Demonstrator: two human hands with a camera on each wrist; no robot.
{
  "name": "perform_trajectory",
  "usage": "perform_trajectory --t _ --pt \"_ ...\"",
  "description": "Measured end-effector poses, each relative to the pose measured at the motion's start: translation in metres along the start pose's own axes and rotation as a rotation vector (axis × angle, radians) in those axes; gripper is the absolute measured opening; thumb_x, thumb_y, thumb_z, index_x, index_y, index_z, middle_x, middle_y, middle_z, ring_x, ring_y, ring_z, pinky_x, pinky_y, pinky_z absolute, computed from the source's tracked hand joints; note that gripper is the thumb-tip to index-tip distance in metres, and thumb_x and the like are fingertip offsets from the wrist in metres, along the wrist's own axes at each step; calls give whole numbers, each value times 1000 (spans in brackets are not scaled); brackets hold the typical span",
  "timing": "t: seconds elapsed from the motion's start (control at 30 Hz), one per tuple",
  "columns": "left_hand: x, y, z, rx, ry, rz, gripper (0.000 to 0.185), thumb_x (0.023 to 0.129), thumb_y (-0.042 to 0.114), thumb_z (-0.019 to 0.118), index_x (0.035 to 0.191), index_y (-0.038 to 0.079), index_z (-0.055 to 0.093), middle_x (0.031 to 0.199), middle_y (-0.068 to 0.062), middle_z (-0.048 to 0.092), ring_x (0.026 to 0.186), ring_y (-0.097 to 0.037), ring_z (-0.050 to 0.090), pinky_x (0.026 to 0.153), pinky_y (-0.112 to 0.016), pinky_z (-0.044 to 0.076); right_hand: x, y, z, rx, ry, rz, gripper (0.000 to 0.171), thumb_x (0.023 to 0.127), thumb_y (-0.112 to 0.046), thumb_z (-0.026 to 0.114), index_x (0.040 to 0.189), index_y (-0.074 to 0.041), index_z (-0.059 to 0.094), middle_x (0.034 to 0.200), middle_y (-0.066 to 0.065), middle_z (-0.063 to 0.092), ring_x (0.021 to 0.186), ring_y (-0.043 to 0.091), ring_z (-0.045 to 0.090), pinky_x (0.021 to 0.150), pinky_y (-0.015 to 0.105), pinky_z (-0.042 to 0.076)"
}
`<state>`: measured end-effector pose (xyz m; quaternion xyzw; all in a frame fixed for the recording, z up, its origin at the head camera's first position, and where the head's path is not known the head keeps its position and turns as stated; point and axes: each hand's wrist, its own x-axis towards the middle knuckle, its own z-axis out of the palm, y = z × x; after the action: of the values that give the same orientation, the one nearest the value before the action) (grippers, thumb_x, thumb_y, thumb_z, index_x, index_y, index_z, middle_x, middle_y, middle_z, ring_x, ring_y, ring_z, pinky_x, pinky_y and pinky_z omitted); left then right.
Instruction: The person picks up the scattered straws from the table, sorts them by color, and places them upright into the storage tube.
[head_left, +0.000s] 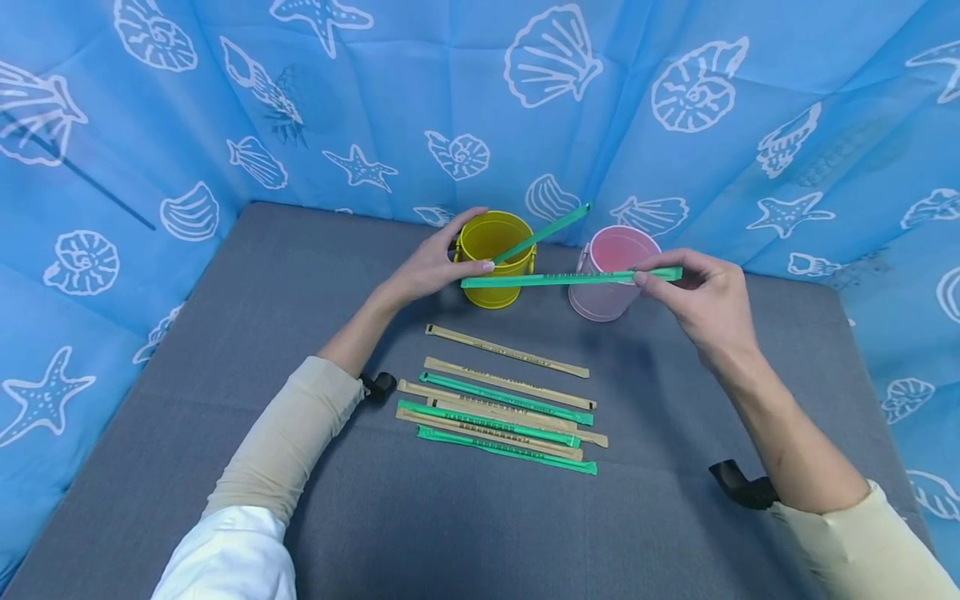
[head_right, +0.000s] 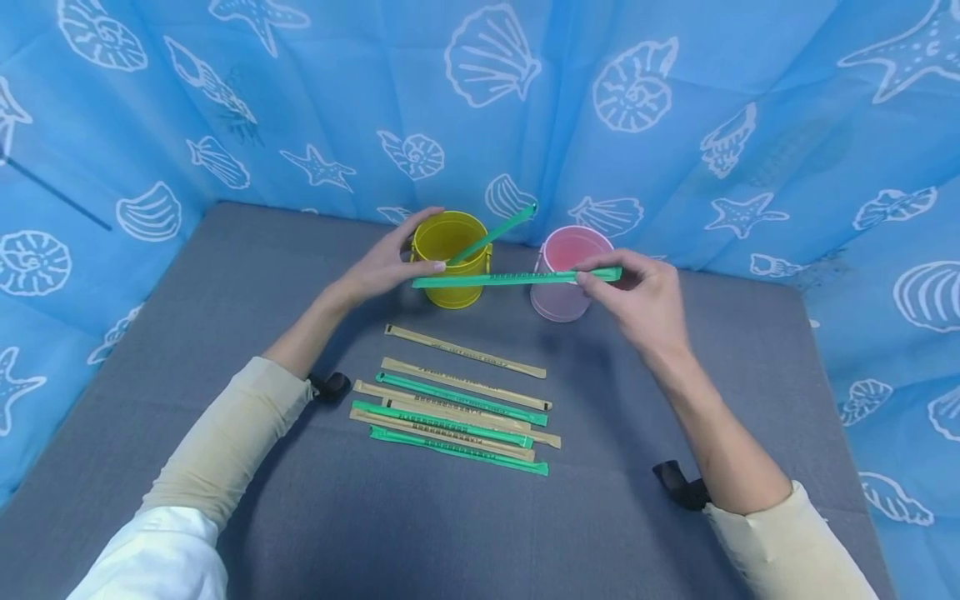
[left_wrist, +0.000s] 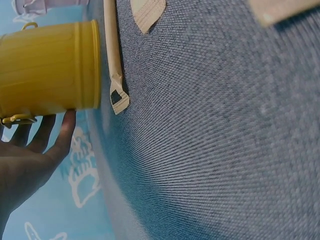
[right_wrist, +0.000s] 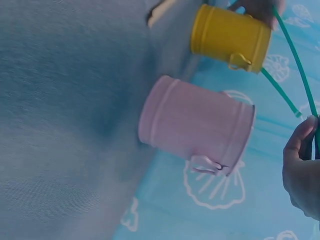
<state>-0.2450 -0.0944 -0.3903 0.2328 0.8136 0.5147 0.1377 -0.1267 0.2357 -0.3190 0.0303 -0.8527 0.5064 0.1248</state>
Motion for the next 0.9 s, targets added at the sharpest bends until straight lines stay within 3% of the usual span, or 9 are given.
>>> perform_trajectory --t 0.17,0.5,0.7,0.9 --pt "1 1 1 -8 -6 -3 83 92 32 71 158 30 22 161 -5 26 140 -28 36 110 -53 32 11 -10 -9 29 8 -23 20 89 -13 75 102 2 74 81 -1 66 65 13 54 56 23 40" --pt "1 0 -1 3 5 0 81 89 33 73 156 34 27 159 -1 31 137 -23 38 108 -49 35 33 -32 -22 -11 10 -36 19 89 -12 75 103 1 75 92 -3 67 65 17 42 55 25 34" --pt "0 -1 -2 -4 3 11 79 91 35 71 156 34 27 161 1 27 140 -24 35 110 -52 32 46 -34 -8 -88 -37 -25 21 90 -19 74 103 -4 76 90 -3 67 66 16 49 56 25 37" --pt "1 -3 -2 -3 3 13 80 90 36 72 156 34 27 159 1 31 137 -21 39 109 -48 35 53 -27 17 -138 -104 -14 20 91 -24 73 102 -8 77 90 1 68 64 17 51 54 28 38"
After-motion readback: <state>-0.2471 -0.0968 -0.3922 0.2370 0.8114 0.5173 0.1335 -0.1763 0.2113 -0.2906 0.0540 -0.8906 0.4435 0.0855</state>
